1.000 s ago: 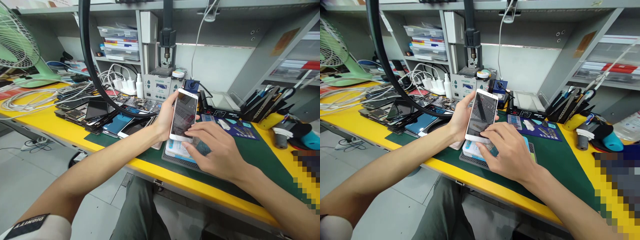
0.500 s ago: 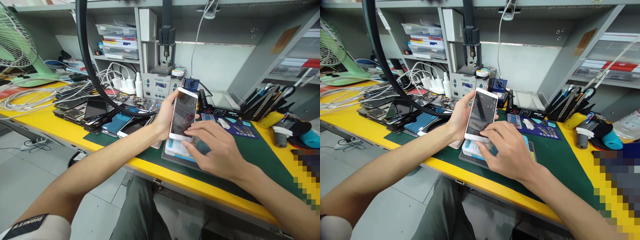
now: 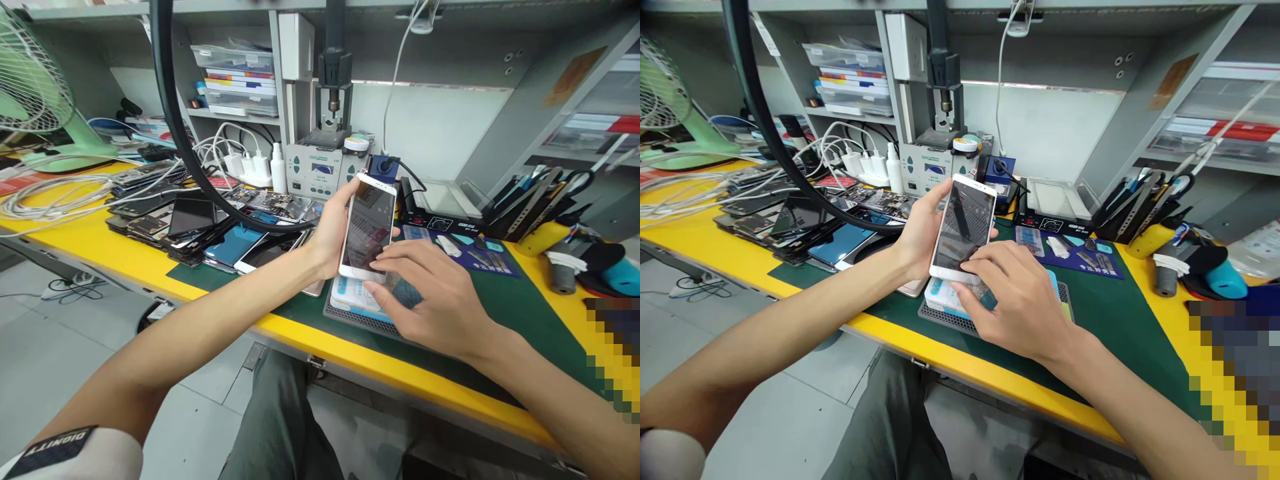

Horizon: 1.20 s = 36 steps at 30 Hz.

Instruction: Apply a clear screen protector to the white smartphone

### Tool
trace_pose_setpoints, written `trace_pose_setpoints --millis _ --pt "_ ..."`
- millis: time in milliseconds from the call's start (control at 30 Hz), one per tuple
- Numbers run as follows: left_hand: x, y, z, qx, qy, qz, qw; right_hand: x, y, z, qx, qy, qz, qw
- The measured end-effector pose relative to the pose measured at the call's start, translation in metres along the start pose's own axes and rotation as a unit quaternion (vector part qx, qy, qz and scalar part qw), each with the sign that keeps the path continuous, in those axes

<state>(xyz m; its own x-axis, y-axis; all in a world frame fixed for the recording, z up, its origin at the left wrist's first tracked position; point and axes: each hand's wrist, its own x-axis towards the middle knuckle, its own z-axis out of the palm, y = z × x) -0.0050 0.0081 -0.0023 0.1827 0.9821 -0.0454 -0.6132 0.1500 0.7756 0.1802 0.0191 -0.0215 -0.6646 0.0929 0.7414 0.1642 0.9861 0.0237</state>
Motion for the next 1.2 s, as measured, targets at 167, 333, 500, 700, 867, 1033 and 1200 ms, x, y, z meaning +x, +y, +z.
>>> trace_pose_setpoints --millis 167,333,500,700,867,1033,1200 --pt "0.0001 -0.0007 0.0014 0.016 0.01 0.015 1.0 0.0003 -0.0001 0.0002 -0.003 0.0 -0.002 1.0" --pt "0.0002 -0.0017 0.003 0.008 0.006 0.013 1.0 0.0002 0.0 -0.0002 -0.008 -0.008 -0.001 1.0" --pt "0.0009 -0.002 0.0019 0.0 -0.021 0.017 1.0 0.0001 0.0001 -0.0008 -0.017 -0.016 0.006 1.0" --pt "0.0022 -0.0022 0.0003 0.018 -0.012 0.027 0.999 0.0006 -0.0009 -0.0016 -0.024 -0.027 0.006 0.999" --pt "0.0019 -0.0022 0.0011 0.033 -0.001 0.032 0.999 0.0007 -0.0006 -0.0015 -0.026 -0.026 0.007 0.999" --pt "0.0002 -0.0012 0.0047 0.027 0.005 0.018 0.999 0.0003 -0.0006 -0.0011 -0.029 -0.027 0.005 0.999" --pt "-0.0013 -0.0009 0.0073 0.035 0.005 0.031 0.999 0.0001 -0.0008 -0.0011 -0.03 -0.026 0.007 0.999"
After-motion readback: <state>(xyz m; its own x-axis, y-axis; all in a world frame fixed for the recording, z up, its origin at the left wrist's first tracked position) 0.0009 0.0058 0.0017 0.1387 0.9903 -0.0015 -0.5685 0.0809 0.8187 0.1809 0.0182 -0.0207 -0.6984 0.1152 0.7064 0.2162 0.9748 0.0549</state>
